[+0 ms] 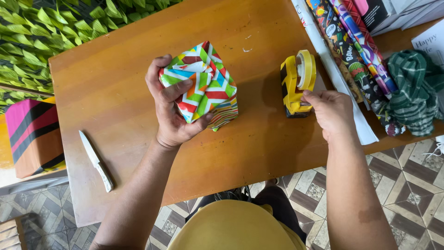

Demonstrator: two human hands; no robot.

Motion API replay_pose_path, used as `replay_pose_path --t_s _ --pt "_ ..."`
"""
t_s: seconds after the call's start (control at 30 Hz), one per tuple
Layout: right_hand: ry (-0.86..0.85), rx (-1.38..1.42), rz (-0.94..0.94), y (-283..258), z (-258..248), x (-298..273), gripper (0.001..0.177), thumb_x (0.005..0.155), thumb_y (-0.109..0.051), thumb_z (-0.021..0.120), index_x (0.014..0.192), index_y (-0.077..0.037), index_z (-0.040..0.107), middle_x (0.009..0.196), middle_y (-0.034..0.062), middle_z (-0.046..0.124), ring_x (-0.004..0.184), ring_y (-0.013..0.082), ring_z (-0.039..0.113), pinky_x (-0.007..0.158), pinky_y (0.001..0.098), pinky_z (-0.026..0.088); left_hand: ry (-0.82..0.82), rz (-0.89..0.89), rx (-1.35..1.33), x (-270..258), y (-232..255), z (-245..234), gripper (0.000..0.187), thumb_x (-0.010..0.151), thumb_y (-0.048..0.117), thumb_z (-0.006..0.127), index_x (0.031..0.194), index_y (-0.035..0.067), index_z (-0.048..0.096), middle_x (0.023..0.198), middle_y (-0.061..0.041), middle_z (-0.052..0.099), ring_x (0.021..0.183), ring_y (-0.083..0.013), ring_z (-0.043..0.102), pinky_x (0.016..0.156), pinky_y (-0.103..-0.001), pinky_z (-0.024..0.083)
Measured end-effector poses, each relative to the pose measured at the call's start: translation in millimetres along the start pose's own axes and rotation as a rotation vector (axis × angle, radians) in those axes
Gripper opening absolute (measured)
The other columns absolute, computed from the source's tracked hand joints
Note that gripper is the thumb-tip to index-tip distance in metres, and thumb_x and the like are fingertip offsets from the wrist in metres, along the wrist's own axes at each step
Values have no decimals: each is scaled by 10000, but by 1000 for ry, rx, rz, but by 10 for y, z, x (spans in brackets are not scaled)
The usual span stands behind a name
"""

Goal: The person wraps a rectangular box with colorful chevron-patterned wrapping paper, folds the ends neatly, and secures them with tape. They then wipe a white box with a cloth, select a different wrapping paper roll, and begin wrapping the white box.

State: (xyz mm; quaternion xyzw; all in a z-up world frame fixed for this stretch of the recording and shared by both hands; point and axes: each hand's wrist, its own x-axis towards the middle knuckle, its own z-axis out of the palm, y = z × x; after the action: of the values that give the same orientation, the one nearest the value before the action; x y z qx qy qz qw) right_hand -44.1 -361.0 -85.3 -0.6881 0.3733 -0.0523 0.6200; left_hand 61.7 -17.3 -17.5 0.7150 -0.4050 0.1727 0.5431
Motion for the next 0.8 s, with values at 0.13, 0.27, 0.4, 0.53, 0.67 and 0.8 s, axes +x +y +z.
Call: replay_pose_path --t_s 0.13,0.27,0.4,0.53,0.67,0.8 --pt "65 78 -63 -99 24 -171 243 977 -199 800 841 -16 716 710 7 601 576 89 430 500 259 308 -3 -1 56 -15 1 -14 709 791 245 930 1377 202 533 1563 -135 250 1483 -323 342 1206 -478 370" --pt "104 164 -18 -73 45 -406 184 940 -161 735 814 -39 680 743 -7 661 625 68 588 513 250 552 8 -17 16 -3 22 57 696 826 250 935 1390 205 530 1565 -136 248 1478 -313 378 1207 -468 393" --pt "107 324 -51 185 166 -617 198 970 -143 728 845 -8 654 818 56 663 724 118 656 668 320 625 25 0 48 -14 6 27 700 806 249 931 1377 201 529 1558 -127 259 1471 -311 358 1212 -466 374" --pt "111 443 -61 443 202 -630 139 945 -122 707 866 -15 667 876 66 697 819 149 724 784 336 644 14 -14 48 -36 1 10 705 817 258 935 1389 198 529 1562 -132 255 1453 -304 366 1212 -469 382" --pt "153 408 -128 595 260 -587 146 972 -95 717 870 -4 664 881 82 707 829 145 717 845 328 647 5 -14 58 -43 26 -1 711 816 264 933 1393 198 523 1566 -138 243 1497 -326 348 1214 -476 377" --pt "182 412 -171 712 300 -526 154 981 -50 730 861 6 652 872 76 701 806 148 700 845 330 632 -2 -11 61 -71 16 -32 709 826 258 939 1395 203 519 1568 -129 244 1491 -326 352 1217 -474 370"
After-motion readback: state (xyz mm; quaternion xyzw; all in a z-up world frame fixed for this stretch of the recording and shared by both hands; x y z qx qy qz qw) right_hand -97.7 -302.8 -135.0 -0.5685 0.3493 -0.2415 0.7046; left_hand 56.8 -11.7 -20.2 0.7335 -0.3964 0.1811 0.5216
